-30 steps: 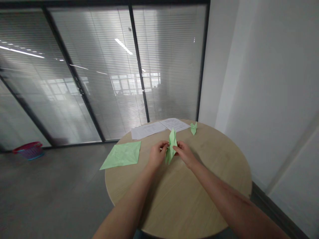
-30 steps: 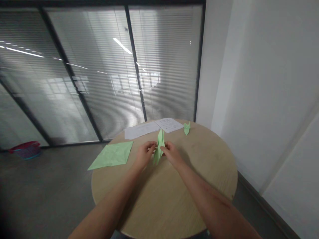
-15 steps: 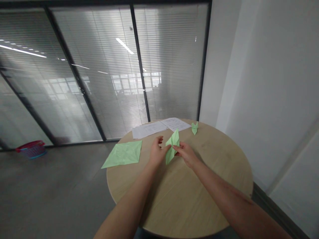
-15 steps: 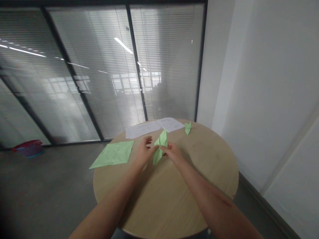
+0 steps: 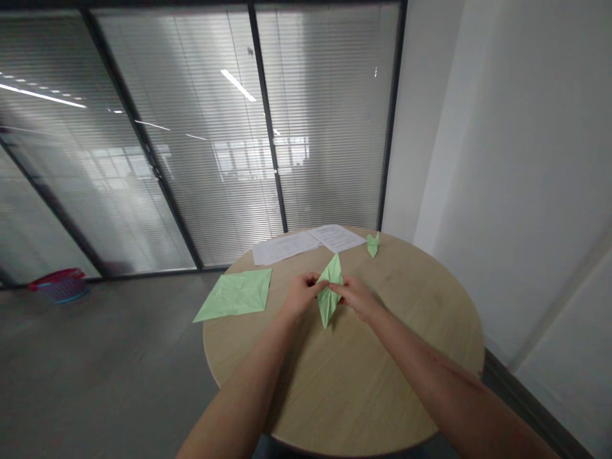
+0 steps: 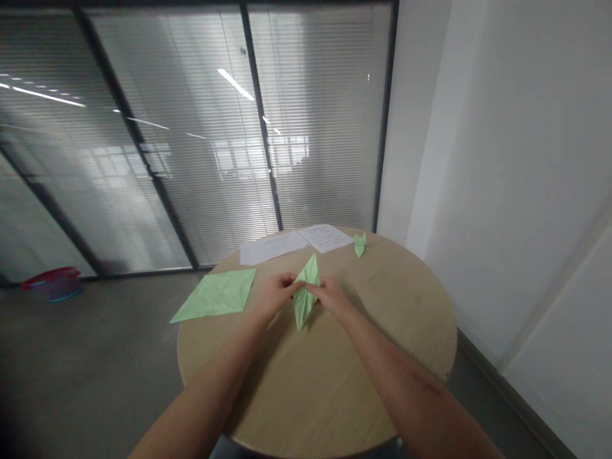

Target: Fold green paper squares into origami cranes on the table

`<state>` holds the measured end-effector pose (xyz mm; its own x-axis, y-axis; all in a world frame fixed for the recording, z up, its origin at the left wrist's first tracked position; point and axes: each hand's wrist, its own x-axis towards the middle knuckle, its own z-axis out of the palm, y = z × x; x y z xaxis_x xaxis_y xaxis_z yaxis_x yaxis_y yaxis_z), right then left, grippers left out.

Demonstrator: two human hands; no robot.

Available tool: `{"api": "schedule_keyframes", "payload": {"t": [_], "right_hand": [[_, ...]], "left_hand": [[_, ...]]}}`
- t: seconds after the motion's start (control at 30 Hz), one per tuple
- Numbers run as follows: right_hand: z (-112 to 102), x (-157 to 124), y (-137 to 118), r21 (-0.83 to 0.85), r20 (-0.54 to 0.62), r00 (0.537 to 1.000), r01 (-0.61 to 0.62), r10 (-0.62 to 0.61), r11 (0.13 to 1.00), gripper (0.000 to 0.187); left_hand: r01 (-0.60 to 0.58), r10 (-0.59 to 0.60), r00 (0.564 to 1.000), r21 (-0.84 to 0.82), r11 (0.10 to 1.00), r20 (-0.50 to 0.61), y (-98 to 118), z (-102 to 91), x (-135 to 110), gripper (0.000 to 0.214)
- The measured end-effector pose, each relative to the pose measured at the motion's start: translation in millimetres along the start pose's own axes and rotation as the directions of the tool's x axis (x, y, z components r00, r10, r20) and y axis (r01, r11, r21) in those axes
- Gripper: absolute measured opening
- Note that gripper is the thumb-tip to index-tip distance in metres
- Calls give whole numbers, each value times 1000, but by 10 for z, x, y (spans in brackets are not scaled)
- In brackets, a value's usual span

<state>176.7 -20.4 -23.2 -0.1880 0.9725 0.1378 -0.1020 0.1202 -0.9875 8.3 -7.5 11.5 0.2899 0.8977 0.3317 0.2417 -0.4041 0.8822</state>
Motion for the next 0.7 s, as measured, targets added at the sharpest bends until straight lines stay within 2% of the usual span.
{"api": "schedule_keyframes", "payload": {"t": [0.27, 0.57, 0.7], "right_hand": [[-24, -5, 17, -160, 6, 999, 33, -33, 986, 29], [-19, -6, 19, -217, 47, 999, 33, -23, 976, 22], [-19, 0, 30, -210, 24, 999, 48, -44, 976, 23]], "left_hand": [[-2, 4, 1000, 84, 996, -24, 62, 1, -24, 26], [2, 3, 994, 45, 999, -109, 82, 8, -15, 26], [-32, 32, 995, -1, 999, -96, 72, 5, -11, 28]]}}
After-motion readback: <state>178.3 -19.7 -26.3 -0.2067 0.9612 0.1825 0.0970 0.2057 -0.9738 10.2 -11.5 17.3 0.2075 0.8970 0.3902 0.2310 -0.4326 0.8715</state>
